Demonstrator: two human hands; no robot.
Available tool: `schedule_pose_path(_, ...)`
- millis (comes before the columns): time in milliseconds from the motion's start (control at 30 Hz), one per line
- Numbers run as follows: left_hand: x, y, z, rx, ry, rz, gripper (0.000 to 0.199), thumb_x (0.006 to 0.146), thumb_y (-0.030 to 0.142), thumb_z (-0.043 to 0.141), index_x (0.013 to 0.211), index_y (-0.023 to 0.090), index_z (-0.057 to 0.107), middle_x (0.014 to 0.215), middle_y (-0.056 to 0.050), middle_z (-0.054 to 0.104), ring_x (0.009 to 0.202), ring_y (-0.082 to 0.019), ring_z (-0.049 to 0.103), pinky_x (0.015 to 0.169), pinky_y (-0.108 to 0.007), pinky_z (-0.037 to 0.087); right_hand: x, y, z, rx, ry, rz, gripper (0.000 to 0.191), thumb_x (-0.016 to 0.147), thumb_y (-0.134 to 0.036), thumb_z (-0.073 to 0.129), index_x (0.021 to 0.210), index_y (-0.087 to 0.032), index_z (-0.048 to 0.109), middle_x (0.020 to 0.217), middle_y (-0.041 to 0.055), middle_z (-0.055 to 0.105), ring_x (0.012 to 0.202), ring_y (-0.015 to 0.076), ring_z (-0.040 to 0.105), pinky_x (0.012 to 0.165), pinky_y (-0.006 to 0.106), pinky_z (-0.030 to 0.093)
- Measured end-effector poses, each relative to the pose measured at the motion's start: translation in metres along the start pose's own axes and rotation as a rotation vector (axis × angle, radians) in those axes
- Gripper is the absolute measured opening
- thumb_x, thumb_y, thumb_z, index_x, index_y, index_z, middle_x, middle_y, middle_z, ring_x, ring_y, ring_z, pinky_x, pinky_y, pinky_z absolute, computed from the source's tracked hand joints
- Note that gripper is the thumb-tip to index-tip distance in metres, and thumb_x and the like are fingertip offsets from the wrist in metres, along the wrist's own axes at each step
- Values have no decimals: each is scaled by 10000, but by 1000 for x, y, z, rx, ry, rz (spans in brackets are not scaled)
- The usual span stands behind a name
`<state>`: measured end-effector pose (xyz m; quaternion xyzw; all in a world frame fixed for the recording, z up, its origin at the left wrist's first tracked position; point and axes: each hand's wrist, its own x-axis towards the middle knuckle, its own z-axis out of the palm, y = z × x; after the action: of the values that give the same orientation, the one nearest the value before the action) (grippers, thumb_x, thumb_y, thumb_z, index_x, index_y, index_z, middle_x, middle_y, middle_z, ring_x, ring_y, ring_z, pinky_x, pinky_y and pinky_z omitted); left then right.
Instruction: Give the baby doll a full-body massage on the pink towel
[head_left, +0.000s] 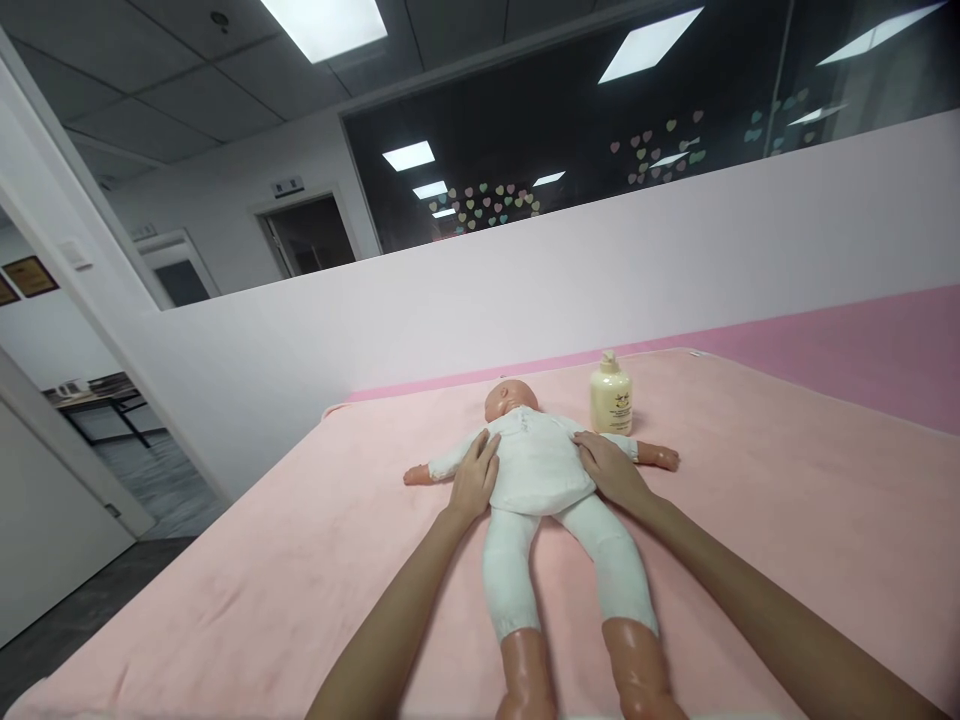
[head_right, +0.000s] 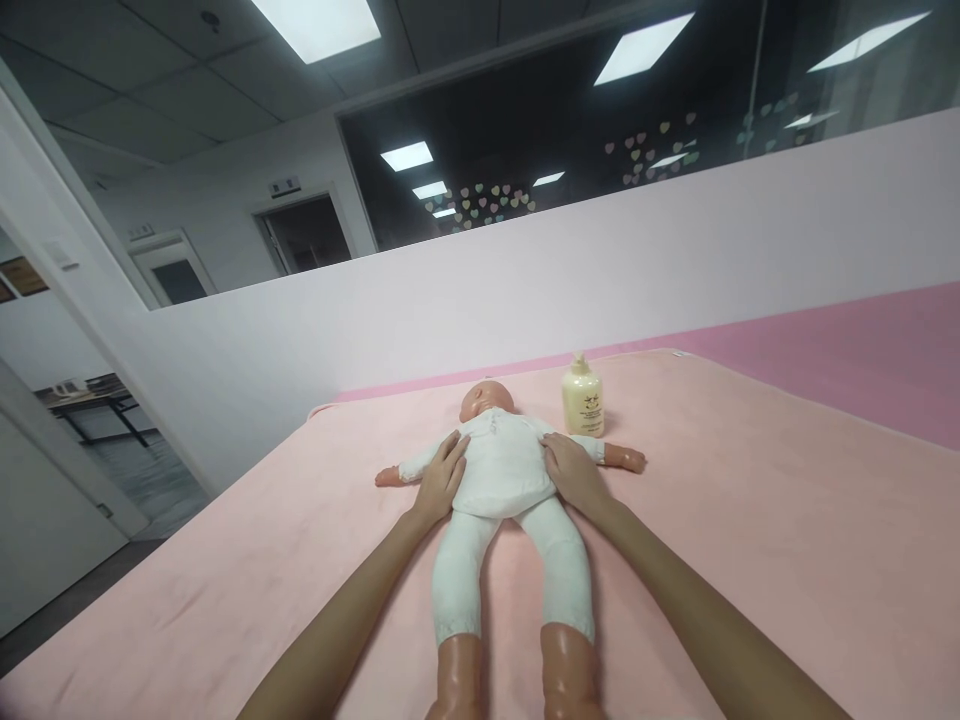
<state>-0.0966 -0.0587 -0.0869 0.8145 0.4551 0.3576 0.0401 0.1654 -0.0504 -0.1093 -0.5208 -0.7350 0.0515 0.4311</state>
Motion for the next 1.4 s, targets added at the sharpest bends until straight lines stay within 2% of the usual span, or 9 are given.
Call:
schedule_pose_path(433, 1, -3, 1, 2, 18, -6, 494, 959, 381, 262, 1361, 126, 392, 1444, -119, 351, 1338, -210, 321, 1129, -421, 274, -1, 2, 0, 42, -5, 13, 414, 863, -275, 302, 1065, -111, 625, 1198, 139, 594, 1149, 232, 530, 1058, 421, 351)
schedule_pose_path(600, 0, -9, 2, -15, 25, -20, 474, 961, 377, 272, 1370, 166, 384, 1451, -96, 350, 1341, -208, 320, 1129, -437, 276, -4, 5, 12, 99, 81, 22, 384, 868, -271, 319, 1057, -134, 624, 1198, 119, 599, 1152, 227, 531, 1053, 452, 370)
schedule_pose_path(733, -1, -9, 0, -46, 4, -61, 487, 964, 359, 276, 1411, 172, 316, 1458, -93, 343, 1347, -202, 309, 1130, -439, 272, -8, 7, 22, 110, 149, 22, 367, 868, -232, 318, 1065, -148, 616, 1207, 105, 595, 1176, 219, 512, 1059, 472, 368)
schedule_pose_path(833, 0, -4, -6, -57, -20, -72, 485, 965, 345, 279, 1433, 216, 280, 1473, -79, 318, 1353, -205, 297, 1124, -450, 275, -11, 8, 23, 102, 116, 14, 366, 869, -226, 327, 1093, -143, 604, 1236, 106, 575, 1208, 225, 484, 1071, 489, 352)
schedule_pose_path(1000, 3, 1, -13, -18, -105, -49, 428, 966, 334, 273, 1372, 311, 408, 1495, -35, 267, 1347, -222, 309, 1108, -450, 299, -13, 9, 23, 142, 80, 57, 359, 893, -252, 326, 1125, -159, 584, 1281, 92, 543, 1241, 213, 450, 1090, 485, 332)
schedule_pose_path(1167, 1, -3, -10, -25, -81, -96, 440, 966, 333, 278, 1394, 298, 373, 1485, -33, 293, 1340, -218, 317, 1114, -448, 299, -15, 8, 21, 183, 50, 103, 349, 910, -292, 335, 1150, -205, 572, 1315, 60, 517, 1266, 199, 424, 1084, 480, 343)
schedule_pose_path(1400, 2, 0, -9, -24, -59, -105, 455, 964, 348, 278, 1402, 260, 362, 1464, -42, 340, 1330, -215, 335, 1113, -444, 306, -14, 6, 14, 179, 34, 98, 357, 909, -299, 335, 1145, -190, 580, 1310, 68, 524, 1263, 202, 428, 1095, 486, 328)
